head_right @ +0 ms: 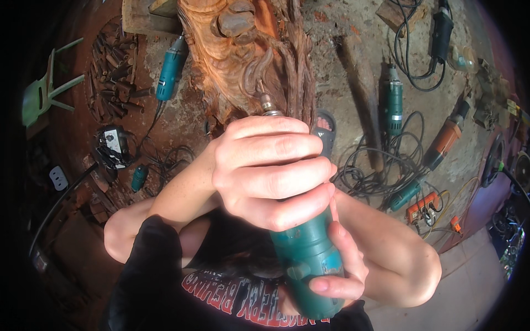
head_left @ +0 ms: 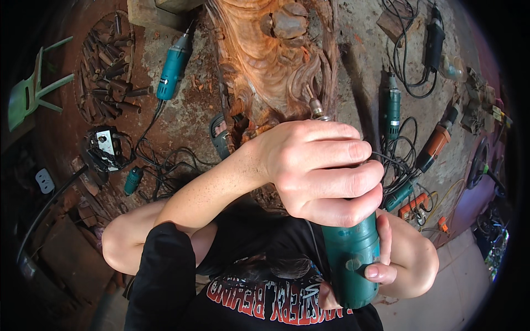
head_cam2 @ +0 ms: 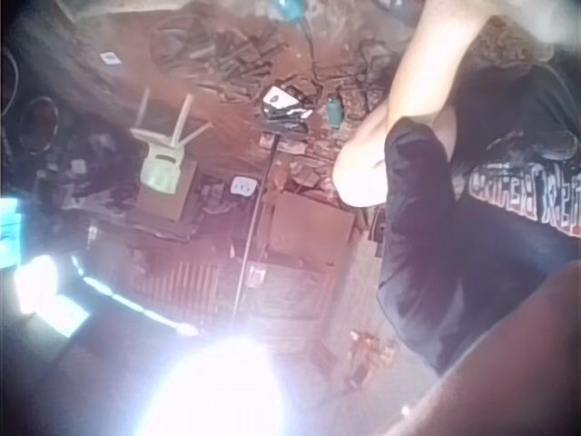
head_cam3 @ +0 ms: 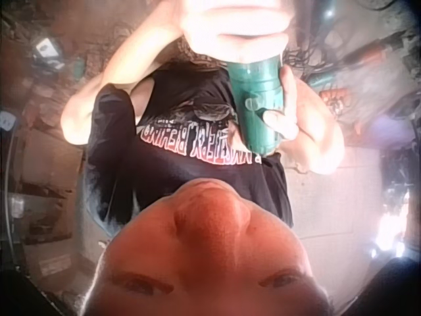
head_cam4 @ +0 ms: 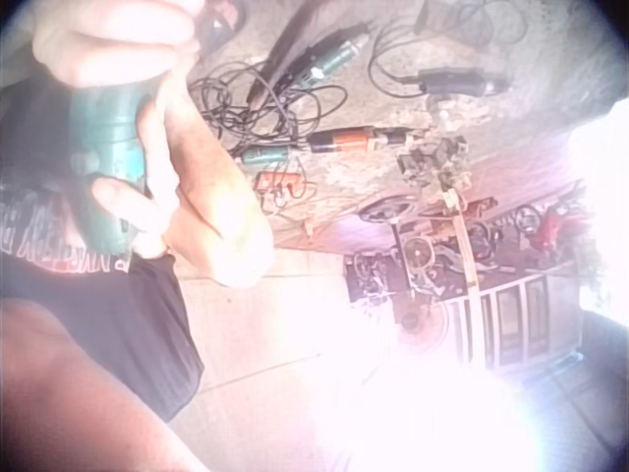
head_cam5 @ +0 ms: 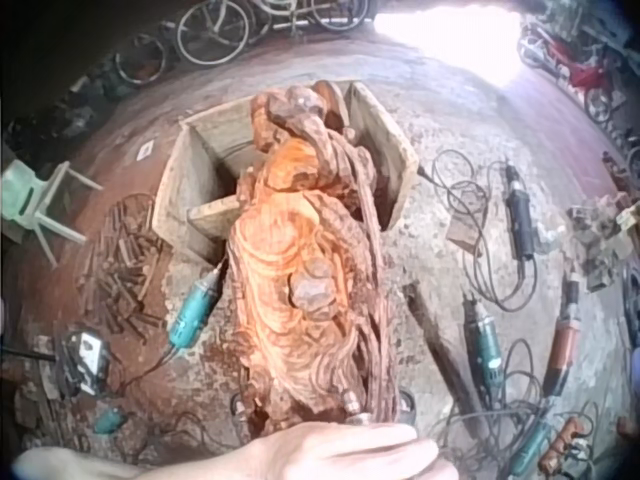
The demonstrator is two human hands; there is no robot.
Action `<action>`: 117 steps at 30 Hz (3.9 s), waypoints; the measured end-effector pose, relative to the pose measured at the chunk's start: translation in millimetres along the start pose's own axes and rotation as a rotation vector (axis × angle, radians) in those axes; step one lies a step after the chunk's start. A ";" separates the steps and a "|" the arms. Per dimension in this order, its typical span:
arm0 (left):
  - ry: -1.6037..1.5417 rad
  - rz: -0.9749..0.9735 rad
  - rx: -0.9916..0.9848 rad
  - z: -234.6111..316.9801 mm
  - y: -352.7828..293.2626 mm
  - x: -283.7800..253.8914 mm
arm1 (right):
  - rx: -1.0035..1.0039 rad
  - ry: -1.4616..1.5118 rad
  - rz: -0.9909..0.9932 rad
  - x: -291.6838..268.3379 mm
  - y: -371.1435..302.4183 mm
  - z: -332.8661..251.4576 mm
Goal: The person uses a green rotary carving tool to shape and smooth a large piece of wood. They hold the tool with both hands and move it along the surface, removing material and refining the contours of the wood sculpture.
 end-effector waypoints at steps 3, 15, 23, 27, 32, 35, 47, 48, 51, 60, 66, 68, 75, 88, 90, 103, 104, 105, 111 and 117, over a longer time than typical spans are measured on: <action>0.017 0.004 0.010 0.4 0.6 0.3 | -0.029 0.008 0.072 0.6 -4.2 -1.9; 0.053 -0.049 0.011 3.6 -2.1 0.3 | -0.006 0.044 0.059 -2.2 2.0 1.3; 0.040 -0.091 0.027 6.9 -2.0 2.3 | -0.066 0.101 0.042 -4.3 0.0 22.2; 0.025 -0.090 0.018 6.8 -0.6 4.7 | -0.091 0.132 0.039 -2.4 2.2 30.4; 0.100 0.033 -0.008 24.0 10.2 28.2 | -0.120 0.115 0.118 -8.8 -18.5 44.0; 0.083 0.129 -0.140 31.5 33.6 52.9 | -0.238 0.136 0.586 2.7 -81.7 61.2; 0.408 -0.019 -0.255 13.6 23.2 63.4 | -0.422 -0.983 0.912 -26.1 -75.2 6.9; 0.411 -0.028 -0.247 11.9 21.4 63.2 | -0.420 -0.995 0.908 -26.7 -74.4 5.1; 0.430 -0.007 -0.241 9.3 21.3 63.4 | -0.427 -1.005 0.878 -32.1 -72.9 0.1; 0.444 -0.006 -0.230 3.6 15.7 63.2 | -0.433 -1.031 0.883 -32.5 -66.8 -1.9; 0.455 0.042 -0.209 -3.3 19.3 58.9 | -0.458 -1.066 0.880 -34.8 -63.0 -7.6; 0.459 0.071 -0.183 -8.9 19.8 57.7 | -0.463 -1.079 0.897 -33.8 -61.7 -9.2; 0.440 0.062 -0.201 -3.3 17.5 60.9 | -0.459 -1.017 0.864 -34.4 -64.7 -6.1; 0.451 0.083 -0.176 -7.5 17.2 56.2 | -0.404 -1.014 0.916 -26.7 -63.2 -11.4; 0.455 0.091 -0.165 -11.2 17.1 54.8 | -0.418 -0.995 0.934 -26.7 -61.3 -10.3; 0.425 0.080 -0.184 -13.8 19.0 50.1 | -0.382 -0.928 0.918 -22.8 -61.2 -9.9; 0.418 0.092 -0.170 -14.9 20.5 50.3 | -0.367 -0.936 0.929 -20.8 -62.3 -11.1; 0.409 0.104 -0.157 -15.7 21.3 50.7 | -0.352 -0.943 0.939 -18.5 -63.0 -11.7; 0.220 0.346 -0.143 3.0 28.3 42.5 | -0.363 -0.526 0.596 -9.1 -78.0 -8.3; 0.042 0.264 -0.082 24.6 26.3 23.2 | -0.137 -0.041 -0.115 -16.7 -30.0 24.8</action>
Point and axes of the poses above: each hand's wrist, its own y-axis towards the middle knuckle, its own x-axis out of the palm, z = x × y, the point moved 3 cm from there along y, towards the middle knuckle, and after that the axes turned 7 degrees about x, right-handed, at the moved point
